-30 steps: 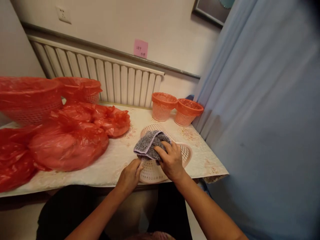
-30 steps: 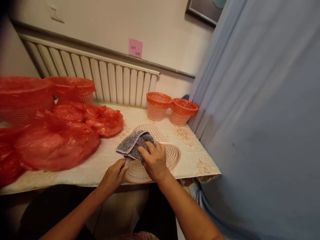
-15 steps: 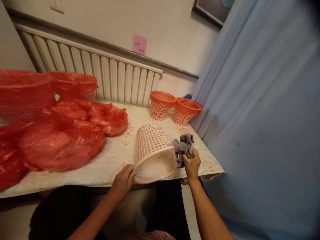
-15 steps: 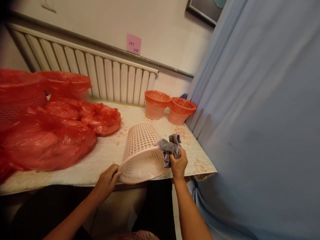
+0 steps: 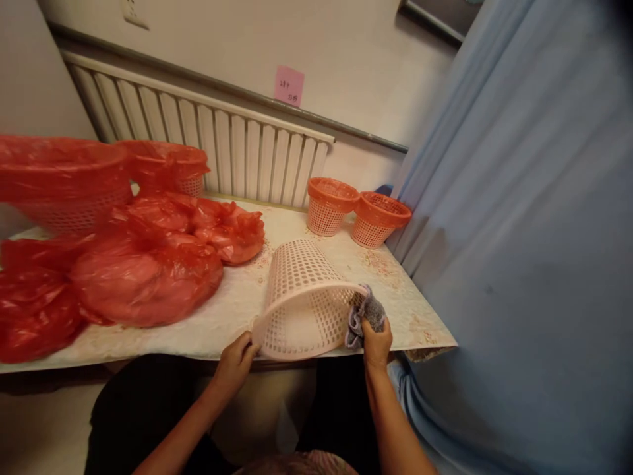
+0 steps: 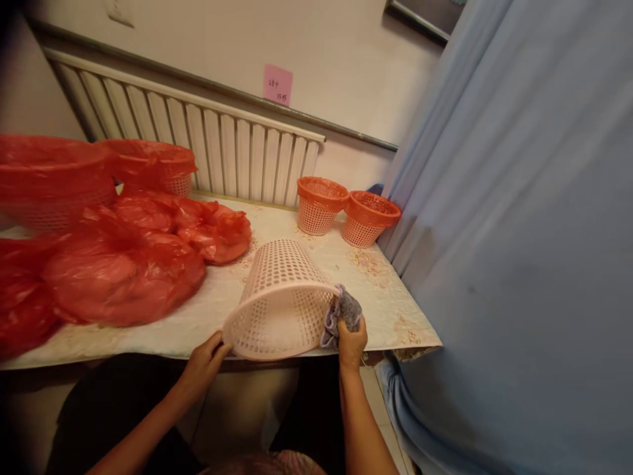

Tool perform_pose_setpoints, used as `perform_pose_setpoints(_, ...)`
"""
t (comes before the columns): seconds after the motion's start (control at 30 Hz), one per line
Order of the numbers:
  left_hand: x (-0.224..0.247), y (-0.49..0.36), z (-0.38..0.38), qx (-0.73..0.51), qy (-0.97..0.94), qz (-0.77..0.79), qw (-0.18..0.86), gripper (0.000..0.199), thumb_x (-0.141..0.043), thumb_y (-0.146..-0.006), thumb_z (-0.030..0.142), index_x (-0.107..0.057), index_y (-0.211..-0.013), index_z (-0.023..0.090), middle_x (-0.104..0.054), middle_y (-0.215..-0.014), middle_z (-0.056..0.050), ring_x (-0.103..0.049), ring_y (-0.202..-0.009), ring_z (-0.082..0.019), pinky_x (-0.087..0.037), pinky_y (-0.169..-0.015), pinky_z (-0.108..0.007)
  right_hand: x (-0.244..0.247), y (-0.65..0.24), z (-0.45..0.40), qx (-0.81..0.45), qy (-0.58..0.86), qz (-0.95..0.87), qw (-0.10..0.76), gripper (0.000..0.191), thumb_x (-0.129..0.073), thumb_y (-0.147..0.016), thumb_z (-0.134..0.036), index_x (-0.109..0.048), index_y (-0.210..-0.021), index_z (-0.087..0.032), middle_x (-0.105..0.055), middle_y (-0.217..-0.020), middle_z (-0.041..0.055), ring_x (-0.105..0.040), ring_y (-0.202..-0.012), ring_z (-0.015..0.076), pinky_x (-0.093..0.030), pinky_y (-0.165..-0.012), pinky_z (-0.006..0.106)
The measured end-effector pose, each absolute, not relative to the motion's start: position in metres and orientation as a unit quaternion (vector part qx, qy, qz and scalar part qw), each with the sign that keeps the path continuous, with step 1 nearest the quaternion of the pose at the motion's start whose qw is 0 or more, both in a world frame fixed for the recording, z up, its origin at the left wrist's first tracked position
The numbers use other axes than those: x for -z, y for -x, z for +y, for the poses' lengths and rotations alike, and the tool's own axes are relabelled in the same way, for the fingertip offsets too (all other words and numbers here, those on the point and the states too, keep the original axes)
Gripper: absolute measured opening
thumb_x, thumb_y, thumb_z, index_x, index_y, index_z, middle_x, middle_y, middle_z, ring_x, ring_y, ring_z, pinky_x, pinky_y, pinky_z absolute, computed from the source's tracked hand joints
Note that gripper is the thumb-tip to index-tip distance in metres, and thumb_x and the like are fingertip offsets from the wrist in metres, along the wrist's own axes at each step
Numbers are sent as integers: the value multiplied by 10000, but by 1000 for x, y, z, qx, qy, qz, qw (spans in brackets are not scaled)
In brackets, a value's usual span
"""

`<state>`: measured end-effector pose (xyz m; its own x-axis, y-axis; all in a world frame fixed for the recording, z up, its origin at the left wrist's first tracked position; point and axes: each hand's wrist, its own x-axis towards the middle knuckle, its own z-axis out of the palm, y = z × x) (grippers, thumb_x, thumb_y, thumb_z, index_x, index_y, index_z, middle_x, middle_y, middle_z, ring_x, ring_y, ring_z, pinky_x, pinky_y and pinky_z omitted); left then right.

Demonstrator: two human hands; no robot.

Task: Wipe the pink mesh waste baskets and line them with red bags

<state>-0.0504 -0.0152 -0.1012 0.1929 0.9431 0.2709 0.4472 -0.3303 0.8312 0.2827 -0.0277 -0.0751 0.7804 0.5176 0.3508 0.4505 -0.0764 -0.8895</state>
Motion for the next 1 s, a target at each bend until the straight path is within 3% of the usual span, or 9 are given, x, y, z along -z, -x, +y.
perform_pose_setpoints(0.13,85,54,-8,-408,-652,553,319,239,-548,-782,416,-561,-845,186,-649,-771,-27,-634,-717,-216,-521,-673,-333,8,-264,-21,78,668,-468,573,318,-620,-690,-285,-651,-985,-169,-668,-896,52,-585,-835,215,-462,-809,328)
perform_pose_setpoints(0.27,52,41,1,-467,-669,518,256,358,-571,-800,359,-543,-1104,172,-651,-1079,-94,-647,-963,-240,-541,-838,-390,-51,-232,-21,201,563,-634,490,241,-622,-727,-219,-661,-964,-205,-627,-948,62,-558,-897,227,-454,-808,341)
perform_pose_setpoints(0.4,25,29,14,-460,-742,459,160,351,-512,-827,240,-561,-1166,166,-634,-1149,-114,-590,-1104,-260,-473,-984,-436,-73,-205,-23,236,510,-745,358,266,-645,-762,-239,-674,-1026,-228,-602,-947,74,-537,-875,233,-447,-765,339)
perform_pose_setpoints(0.53,21,25,29,-452,-766,417,189,457,-395,-807,135,-552,-1237,144,-616,-1256,-120,-564,-1193,-232,-438,-1052,-410,-73,-201,-24,220,510,-768,319,327,-646,-754,-212,-651,-1081,-224,-603,-985,78,-541,-898,239,-455,-790,346)
perform_pose_setpoints(0.63,29,24,33,-462,-747,425,217,521,-378,-782,133,-542,-1277,130,-604,-1305,-116,-544,-1238,-225,-406,-1094,-407,-65,-212,-24,188,529,-751,348,378,-630,-729,-171,-632,-1105,-208,-605,-1026,82,-549,-952,245,-464,-835,355)
perform_pose_setpoints(0.77,38,29,30,-479,-705,461,247,557,-397,-746,153,-553,-1280,117,-621,-1298,-107,-569,-1212,-238,-419,-1086,-425,-35,-239,-26,130,572,-676,446,353,-597,-708,-167,-619,-1060,-188,-614,-989,67,-566,-945,231,-469,-840,351)
perform_pose_setpoints(0.87,42,35,28,-491,-675,477,276,547,-414,-752,184,-565,-1277,148,-644,-1273,-71,-594,-1177,-235,-442,-1066,-416,4,-259,-25,75,630,-569,522,315,-604,-704,-246,-626,-1010,-175,-635,-942,58,-585,-902,227,-466,-841,360)
perform_pose_setpoints(1.0,50,42,27,-508,-630,499,309,502,-452,-784,242,-574,-1266,169,-661,-1249,-56,-611,-1151,-232,-458,-1050,-401,69,-266,-24,-92,693,-391,598,460,-677,-622,-388,-650,-1002,-131,-691,-952,97,-619,-917,261,-473,-855,387)
